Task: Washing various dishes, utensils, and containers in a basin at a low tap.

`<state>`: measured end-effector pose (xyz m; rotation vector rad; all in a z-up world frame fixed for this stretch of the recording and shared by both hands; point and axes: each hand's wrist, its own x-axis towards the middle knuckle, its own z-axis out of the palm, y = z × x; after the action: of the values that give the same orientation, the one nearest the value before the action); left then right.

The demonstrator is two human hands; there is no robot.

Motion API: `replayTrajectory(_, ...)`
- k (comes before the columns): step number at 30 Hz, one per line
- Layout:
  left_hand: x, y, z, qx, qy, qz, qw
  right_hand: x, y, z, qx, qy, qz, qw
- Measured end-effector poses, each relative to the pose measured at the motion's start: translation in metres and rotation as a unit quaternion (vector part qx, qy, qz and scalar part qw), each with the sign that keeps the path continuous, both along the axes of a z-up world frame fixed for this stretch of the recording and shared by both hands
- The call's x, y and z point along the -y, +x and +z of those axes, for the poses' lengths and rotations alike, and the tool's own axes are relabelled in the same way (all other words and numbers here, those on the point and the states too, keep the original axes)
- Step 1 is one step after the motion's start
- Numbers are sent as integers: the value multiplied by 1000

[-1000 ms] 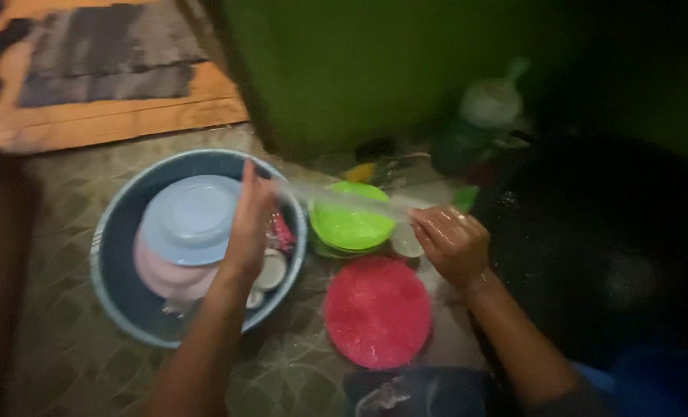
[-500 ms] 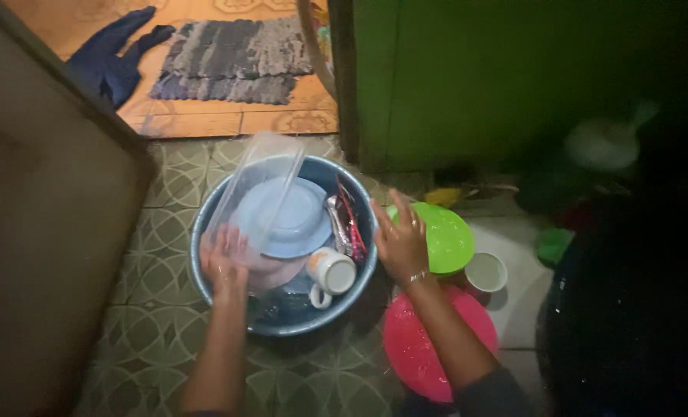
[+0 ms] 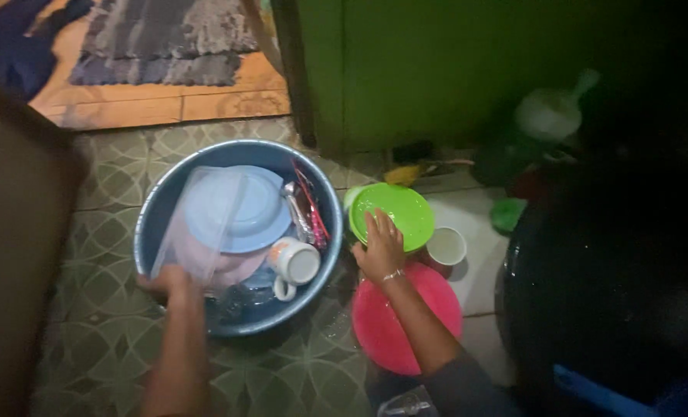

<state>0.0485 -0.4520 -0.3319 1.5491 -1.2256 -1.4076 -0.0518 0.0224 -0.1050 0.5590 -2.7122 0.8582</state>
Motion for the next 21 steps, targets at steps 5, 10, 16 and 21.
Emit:
replayTrajectory(5, -19, -9, 93, 226, -1, -14, 974, -22, -24, -37, 209, 250, 13, 945)
replayTrajectory(10, -119, -16, 185, 189, -111, -47, 975, -53, -25, -36, 198, 173, 41, 964)
replayTrajectory(16, -266, -15, 198, 30, -335, -301, 892, -72, -9, 26, 229, 71, 18, 971)
replayTrajectory(21, -371, -24, 221, -167, -39, -496, 851, -95, -25, -8, 304, -92, 22, 948)
